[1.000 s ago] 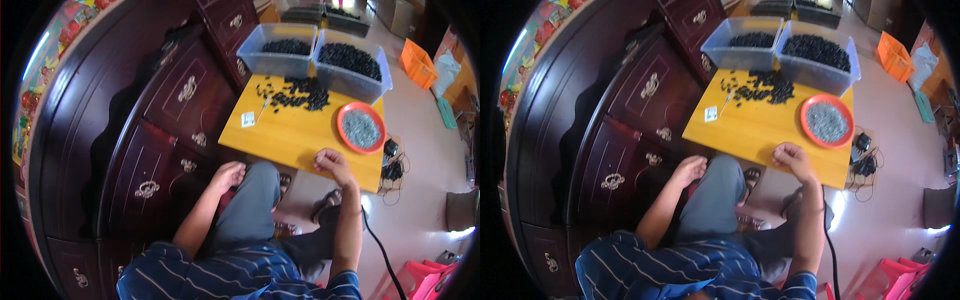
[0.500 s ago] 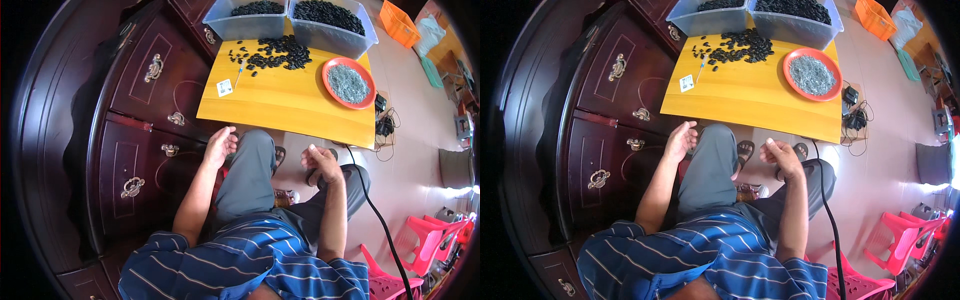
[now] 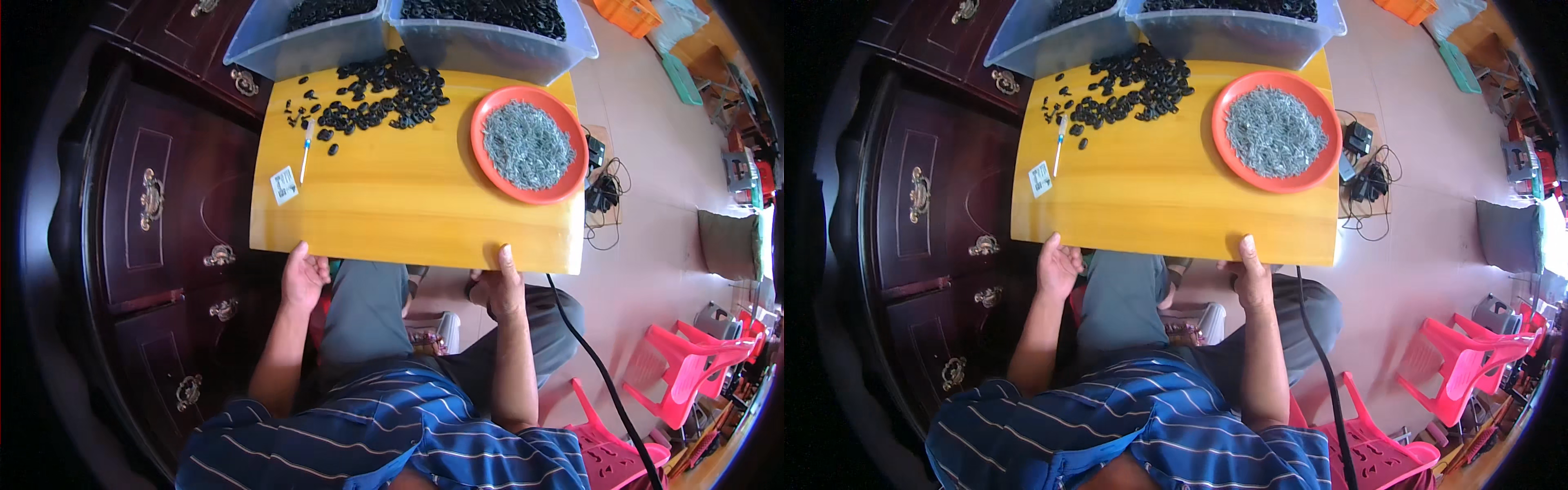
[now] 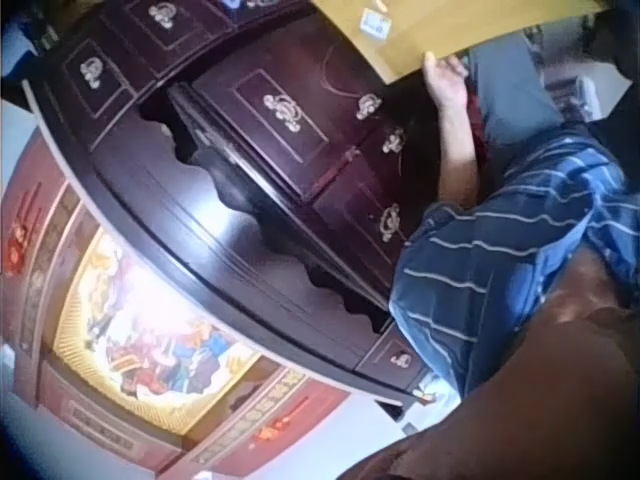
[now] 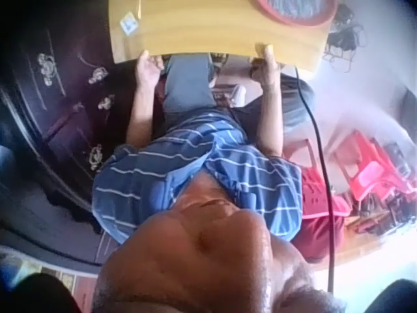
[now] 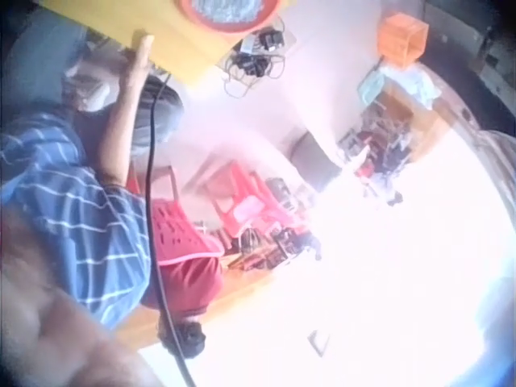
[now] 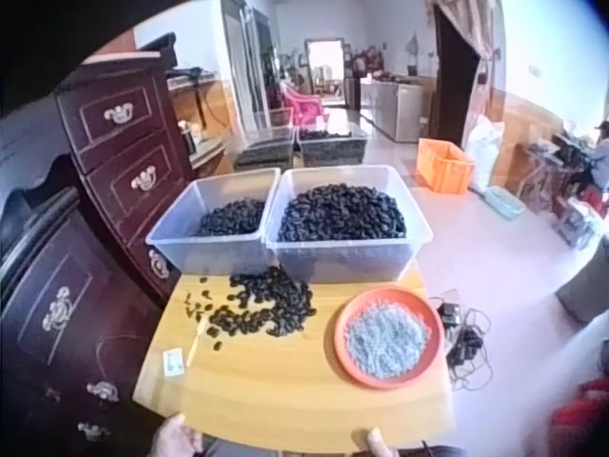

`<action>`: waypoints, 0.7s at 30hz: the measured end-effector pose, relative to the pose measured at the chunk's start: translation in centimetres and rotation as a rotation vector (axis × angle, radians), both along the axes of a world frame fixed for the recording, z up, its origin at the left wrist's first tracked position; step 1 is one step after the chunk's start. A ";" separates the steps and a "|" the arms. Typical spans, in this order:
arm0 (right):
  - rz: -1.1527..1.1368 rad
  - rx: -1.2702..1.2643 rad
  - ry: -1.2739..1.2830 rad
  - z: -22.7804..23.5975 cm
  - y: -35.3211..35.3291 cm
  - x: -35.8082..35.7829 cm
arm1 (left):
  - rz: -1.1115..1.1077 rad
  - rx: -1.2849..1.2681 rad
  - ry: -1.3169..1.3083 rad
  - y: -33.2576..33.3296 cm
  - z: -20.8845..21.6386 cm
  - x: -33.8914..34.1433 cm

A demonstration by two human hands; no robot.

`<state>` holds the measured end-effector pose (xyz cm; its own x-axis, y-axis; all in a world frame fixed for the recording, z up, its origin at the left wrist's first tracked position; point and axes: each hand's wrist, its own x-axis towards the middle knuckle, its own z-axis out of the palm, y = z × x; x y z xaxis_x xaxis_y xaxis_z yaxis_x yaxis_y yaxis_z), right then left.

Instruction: Assembling small black plastic components with silver inserts on a table.

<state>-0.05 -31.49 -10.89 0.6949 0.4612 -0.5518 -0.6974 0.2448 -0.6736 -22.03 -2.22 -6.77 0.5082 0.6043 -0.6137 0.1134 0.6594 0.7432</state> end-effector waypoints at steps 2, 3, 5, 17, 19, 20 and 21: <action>-0.035 -0.019 -0.030 -0.1 0.4 0.5 | 0.013 -0.032 0.004 -0.4 0.2 0.3; -0.019 -0.008 -0.043 0.0 0.1 0.6 | 0.006 -0.024 0.001 -0.4 0.3 0.2; -0.036 -0.018 -0.082 0.2 0.2 0.7 | 0.007 -0.005 -0.012 -0.1 0.1 0.1; -0.067 -0.059 -0.086 0.5 0.5 0.0 | -0.055 0.084 -0.084 -0.5 0.2 -1.2; -0.068 -0.038 -0.103 0.5 0.5 0.0 | -0.067 0.100 -0.094 -0.7 0.1 -1.4; -0.059 -0.016 -0.101 0.4 0.4 -0.1 | -0.064 0.106 -0.105 -0.8 0.0 -1.4; -0.046 0.006 -0.096 0.4 0.3 -0.1 | -0.050 0.114 -0.100 -1.0 -0.2 -1.5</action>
